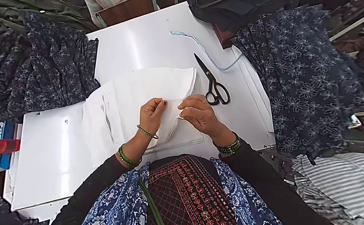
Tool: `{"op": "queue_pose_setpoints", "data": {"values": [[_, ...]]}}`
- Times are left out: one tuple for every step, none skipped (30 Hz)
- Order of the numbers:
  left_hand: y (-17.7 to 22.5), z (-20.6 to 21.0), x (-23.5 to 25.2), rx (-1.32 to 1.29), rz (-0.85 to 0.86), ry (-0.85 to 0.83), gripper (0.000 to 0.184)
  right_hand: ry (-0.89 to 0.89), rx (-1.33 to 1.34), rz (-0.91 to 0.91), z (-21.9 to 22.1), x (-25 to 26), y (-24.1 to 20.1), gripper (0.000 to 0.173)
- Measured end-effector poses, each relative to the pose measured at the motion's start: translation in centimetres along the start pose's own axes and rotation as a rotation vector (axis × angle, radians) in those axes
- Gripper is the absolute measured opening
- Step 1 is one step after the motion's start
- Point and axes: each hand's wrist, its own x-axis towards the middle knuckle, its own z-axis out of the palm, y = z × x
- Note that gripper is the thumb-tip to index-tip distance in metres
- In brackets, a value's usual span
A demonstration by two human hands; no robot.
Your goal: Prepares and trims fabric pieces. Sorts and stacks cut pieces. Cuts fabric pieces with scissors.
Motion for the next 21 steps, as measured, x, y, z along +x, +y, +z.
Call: {"op": "queue_pose_setpoints", "data": {"values": [[0.3, -0.3, 0.1, 0.085, 0.086, 0.012, 0.009, -0.001, 0.005, -0.019, 0.1, 0.0, 0.0, 0.02], [0.6, -0.5, 0.1, 0.198, 0.191, -0.015, 0.01, -0.005, 0.022, -0.028, 0.1, 0.0, 0.0, 0.019], [0.8, -0.6, 0.0, 0.31, 0.296, -0.066, 0.014, -0.01, 0.041, -0.026, 0.2, -0.1, -0.1, 0.019], [0.9, -0.5, -0.2, 0.407, 0.384, -0.112, 0.016, -0.012, 0.06, -0.015, 0.3, -0.1, -0.1, 0.019], [1.0, -0.2, -0.3, 0.482, 0.45, -0.148, 0.017, -0.005, 0.083, 0.003, 0.4, -0.1, -0.1, 0.019], [0.9, 0.0, -0.5, 0.53, 0.492, -0.169, 0.018, 0.004, 0.101, 0.026, 0.4, -0.1, -0.1, 0.019], [0.8, 0.2, -0.5, 0.559, 0.507, -0.182, 0.018, 0.015, 0.119, 0.055, 0.4, -0.2, -0.1, 0.019], [0.7, 0.2, -0.5, 0.571, 0.505, -0.198, 0.019, 0.024, 0.139, 0.088, 0.4, -0.2, 0.0, 0.018], [0.6, 0.2, -0.6, 0.571, 0.493, -0.218, 0.019, 0.035, 0.161, 0.124, 0.3, -0.2, -0.1, 0.016], [0.4, 0.1, -0.6, 0.556, 0.474, -0.237, 0.019, 0.042, 0.183, 0.156, 0.3, -0.2, -0.1, 0.014], [0.3, 0.0, -0.7, 0.527, 0.451, -0.25, 0.019, 0.047, 0.207, 0.183, 0.2, -0.2, -0.2, 0.013], [0.2, -0.1, -0.6, 0.49, 0.425, -0.26, 0.019, 0.051, 0.225, 0.204, 0.2, -0.1, -0.2, 0.013], [0.1, -0.1, -0.7, 0.455, 0.404, -0.262, 0.019, 0.054, 0.238, 0.226, 0.2, -0.1, -0.2, 0.014], [0.1, -0.1, -0.7, 0.428, 0.387, -0.262, 0.019, 0.054, 0.245, 0.247, 0.1, 0.0, -0.3, 0.014], [0.1, -0.1, -0.7, 0.409, 0.374, -0.263, 0.019, 0.053, 0.249, 0.259, 0.1, 0.0, -0.3, 0.015], [0.1, -0.1, -0.7, 0.393, 0.363, -0.263, 0.019, 0.054, 0.251, 0.267, 0.0, 0.0, -0.3, 0.015], [0.1, -0.1, -0.8, 0.379, 0.357, -0.263, 0.019, 0.054, 0.255, 0.273, 0.0, 0.0, -0.4, 0.015], [0.0, -0.1, -0.8, 0.362, 0.359, -0.258, 0.019, 0.056, 0.26, 0.279, 0.0, 0.0, -0.4, 0.015], [0.0, -0.1, -0.8, 0.345, 0.368, -0.253, 0.018, 0.056, 0.262, 0.281, -0.1, 0.0, -0.3, 0.015], [0.0, -0.1, -0.9, 0.334, 0.376, -0.251, 0.018, 0.057, 0.263, 0.281, -0.1, 0.0, -0.3, 0.015], [0.0, -0.1, -0.8, 0.328, 0.384, -0.253, 0.018, 0.057, 0.262, 0.282, -0.1, -0.1, -0.3, 0.016]]}}
